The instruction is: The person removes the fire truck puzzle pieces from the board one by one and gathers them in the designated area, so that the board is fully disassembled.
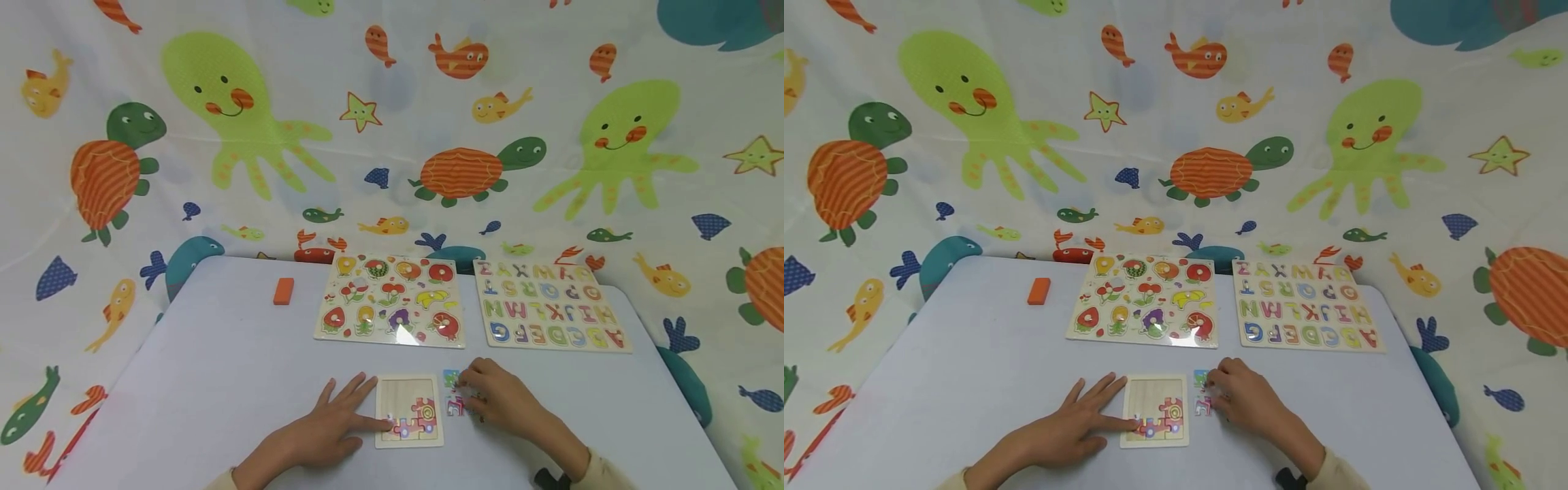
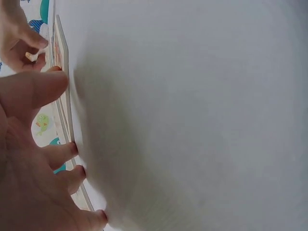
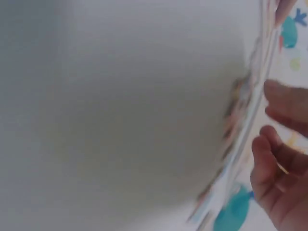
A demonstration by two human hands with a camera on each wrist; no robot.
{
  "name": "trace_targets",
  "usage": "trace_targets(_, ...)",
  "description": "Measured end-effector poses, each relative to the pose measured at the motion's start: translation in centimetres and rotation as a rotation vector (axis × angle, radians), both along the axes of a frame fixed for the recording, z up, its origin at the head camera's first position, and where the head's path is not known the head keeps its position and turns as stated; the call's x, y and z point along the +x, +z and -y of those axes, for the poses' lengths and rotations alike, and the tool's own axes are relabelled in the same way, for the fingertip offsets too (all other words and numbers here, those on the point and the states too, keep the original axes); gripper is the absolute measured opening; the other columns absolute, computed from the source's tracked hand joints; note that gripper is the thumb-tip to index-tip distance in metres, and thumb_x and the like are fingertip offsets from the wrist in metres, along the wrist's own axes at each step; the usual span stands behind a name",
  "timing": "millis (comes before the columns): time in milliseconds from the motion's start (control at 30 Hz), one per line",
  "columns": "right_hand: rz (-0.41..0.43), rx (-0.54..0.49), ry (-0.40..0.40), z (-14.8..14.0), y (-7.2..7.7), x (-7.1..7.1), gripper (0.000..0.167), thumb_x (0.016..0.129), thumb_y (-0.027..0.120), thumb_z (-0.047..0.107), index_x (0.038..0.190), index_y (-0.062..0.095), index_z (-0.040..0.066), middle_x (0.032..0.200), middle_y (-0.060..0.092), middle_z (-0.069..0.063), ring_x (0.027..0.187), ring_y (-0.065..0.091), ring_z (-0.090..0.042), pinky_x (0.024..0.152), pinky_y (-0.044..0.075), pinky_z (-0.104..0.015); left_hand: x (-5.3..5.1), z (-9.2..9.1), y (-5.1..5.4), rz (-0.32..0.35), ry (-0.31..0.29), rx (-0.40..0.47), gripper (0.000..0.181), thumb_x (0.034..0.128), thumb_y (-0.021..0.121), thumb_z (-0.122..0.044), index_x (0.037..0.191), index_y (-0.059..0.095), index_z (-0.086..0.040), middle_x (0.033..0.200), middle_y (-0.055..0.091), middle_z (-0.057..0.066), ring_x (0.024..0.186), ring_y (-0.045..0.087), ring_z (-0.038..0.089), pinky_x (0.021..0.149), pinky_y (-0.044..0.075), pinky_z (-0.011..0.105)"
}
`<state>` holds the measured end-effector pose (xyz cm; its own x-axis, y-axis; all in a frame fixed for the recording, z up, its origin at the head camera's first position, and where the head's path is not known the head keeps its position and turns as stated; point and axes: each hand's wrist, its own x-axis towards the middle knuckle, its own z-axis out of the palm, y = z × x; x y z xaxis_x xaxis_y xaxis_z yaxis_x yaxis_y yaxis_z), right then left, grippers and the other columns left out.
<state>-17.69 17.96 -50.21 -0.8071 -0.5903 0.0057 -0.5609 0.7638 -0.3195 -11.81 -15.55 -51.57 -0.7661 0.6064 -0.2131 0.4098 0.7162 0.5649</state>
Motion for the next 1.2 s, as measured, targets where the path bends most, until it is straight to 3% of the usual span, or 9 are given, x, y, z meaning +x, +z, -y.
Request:
trace_targets(167, 0.116, -0.035, 0.152, 2.7, 0.3, -0.3, 0.027, 0.091, 0.078, 0.016, 0.117, 0.074, 0.024, 0.118, 0.06, 0.003, 0.102, 0.051, -0.013, 0.086, 0.054, -0.029, 0.0, 0.0, 0.1, 0.01, -0.012, -0.004, 0.053, 0.0931, 0.071, -0.015, 0.135, 0.065, -0.047, 0.167, 0.027, 0.009, 0.156, 0.013, 0.036, 0.116, 0.007, 0.074)
trace_targets(400, 0.188, 0.046, 0.295, 5.0, 0.5, -1.1, 0.032, 0.09, 0.079, 0.019, 0.119, 0.075, 0.03, 0.121, 0.06, 0.004, 0.107, 0.049, -0.012, 0.092, 0.053, -0.027, -0.2, -0.2, 0.1, 0.007, -0.02, -0.012, 0.053, 0.0938, 0.07, -0.016, 0.135, 0.064, -0.047, 0.167, 0.027, 0.01, 0.156, 0.012, 0.036, 0.115, 0.007, 0.075)
trace_targets(600, 0.151, 0.105, 0.321, 5.3, 0.6, -1.3, 0.028, 0.088, 0.082, 0.022, 0.115, 0.077, 0.027, 0.118, 0.062, 0.004, 0.103, 0.05, -0.01, 0.09, 0.053, -0.023, -0.2, -0.2, 0.0, 0.009, -0.022, -0.02, 0.052, 0.0943, 0.069, -0.016, 0.136, 0.064, -0.048, 0.167, 0.028, 0.01, 0.156, 0.013, 0.037, 0.115, 0.008, 0.075)
trace_targets(933, 0.167, 0.116, 0.343, 5.9, 0.4, -1.8, 0.034, 0.087, 0.083, 0.017, 0.119, 0.073, 0.024, 0.115, 0.064, 0.006, 0.101, 0.051, -0.009, 0.088, 0.052, -0.021, -0.2, -0.1, 0.1, 0.013, -0.014, -0.018, 0.051, 0.0951, 0.069, -0.017, 0.136, 0.063, -0.048, 0.167, 0.027, 0.009, 0.156, 0.012, 0.036, 0.115, 0.007, 0.075)
trace_targets(1200, 0.204, 0.05, 0.314, 5.6, -0.1, -1.4, 0.031, 0.088, 0.081, 0.014, 0.114, 0.069, 0.026, 0.105, 0.064, 0.014, 0.094, 0.05, -0.005, 0.084, 0.052, -0.021, -0.2, 0.0, 0.1, 0.012, -0.015, -0.022, 0.051, 0.0948, 0.069, -0.017, 0.136, 0.064, -0.047, 0.167, 0.027, 0.009, 0.156, 0.012, 0.036, 0.115, 0.007, 0.075)
